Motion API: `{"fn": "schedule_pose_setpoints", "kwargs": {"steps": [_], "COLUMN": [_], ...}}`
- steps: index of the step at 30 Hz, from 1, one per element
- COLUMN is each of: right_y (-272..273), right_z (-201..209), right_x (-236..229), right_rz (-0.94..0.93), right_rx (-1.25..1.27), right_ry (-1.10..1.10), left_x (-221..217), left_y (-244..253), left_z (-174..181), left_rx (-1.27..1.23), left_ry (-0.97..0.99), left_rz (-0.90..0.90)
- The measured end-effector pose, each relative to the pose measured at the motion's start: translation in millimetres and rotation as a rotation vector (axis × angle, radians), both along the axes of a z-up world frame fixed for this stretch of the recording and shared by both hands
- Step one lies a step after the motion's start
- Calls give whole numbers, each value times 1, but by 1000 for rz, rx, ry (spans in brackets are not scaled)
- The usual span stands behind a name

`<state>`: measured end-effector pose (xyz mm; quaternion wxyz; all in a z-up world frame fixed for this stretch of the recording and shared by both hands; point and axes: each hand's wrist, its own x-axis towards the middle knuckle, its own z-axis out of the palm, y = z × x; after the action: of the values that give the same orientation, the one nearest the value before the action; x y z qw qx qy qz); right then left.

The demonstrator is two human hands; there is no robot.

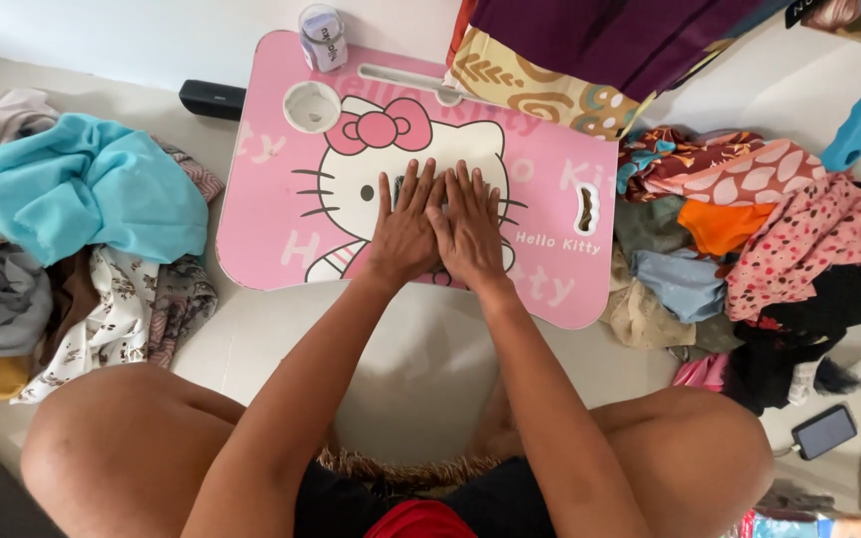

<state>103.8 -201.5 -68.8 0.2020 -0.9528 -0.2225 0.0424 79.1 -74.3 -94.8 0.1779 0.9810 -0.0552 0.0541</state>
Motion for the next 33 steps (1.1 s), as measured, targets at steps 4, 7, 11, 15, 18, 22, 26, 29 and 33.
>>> {"fn": "schedule_pose_setpoints", "kwargs": {"steps": [4,7,11,15,18,22,26,29,33], "right_y": [0,0,1,1,1,2,3,3,4], "right_z": [-2,-3,1,1,-3,-3,-1,-3,-4], "right_x": [3,4,1,1,2,2,2,2,2], "right_rz": [11,6,-1,1,-1,-1,-10,-14,-15], "right_rx": [-20,-6,-18,-27,-19,-33,-47,-55,-71], "right_ry": [15,3,16,6,-3,-5,6,15,12], "left_x": [0,1,-2,-2,-1,-1,0,-1,0], "left_y": [-1,1,1,0,0,1,2,2,2], "left_z": [-3,-1,0,1,7,10,12,11,11], "left_rx": [-11,2,5,9,-9,-45,-31,-33,-20], "left_ry": [-1,-6,-7,-9,64,118,146,163,163], "left_rz": [18,13,13,23,11,3,0,-4,-8]}}
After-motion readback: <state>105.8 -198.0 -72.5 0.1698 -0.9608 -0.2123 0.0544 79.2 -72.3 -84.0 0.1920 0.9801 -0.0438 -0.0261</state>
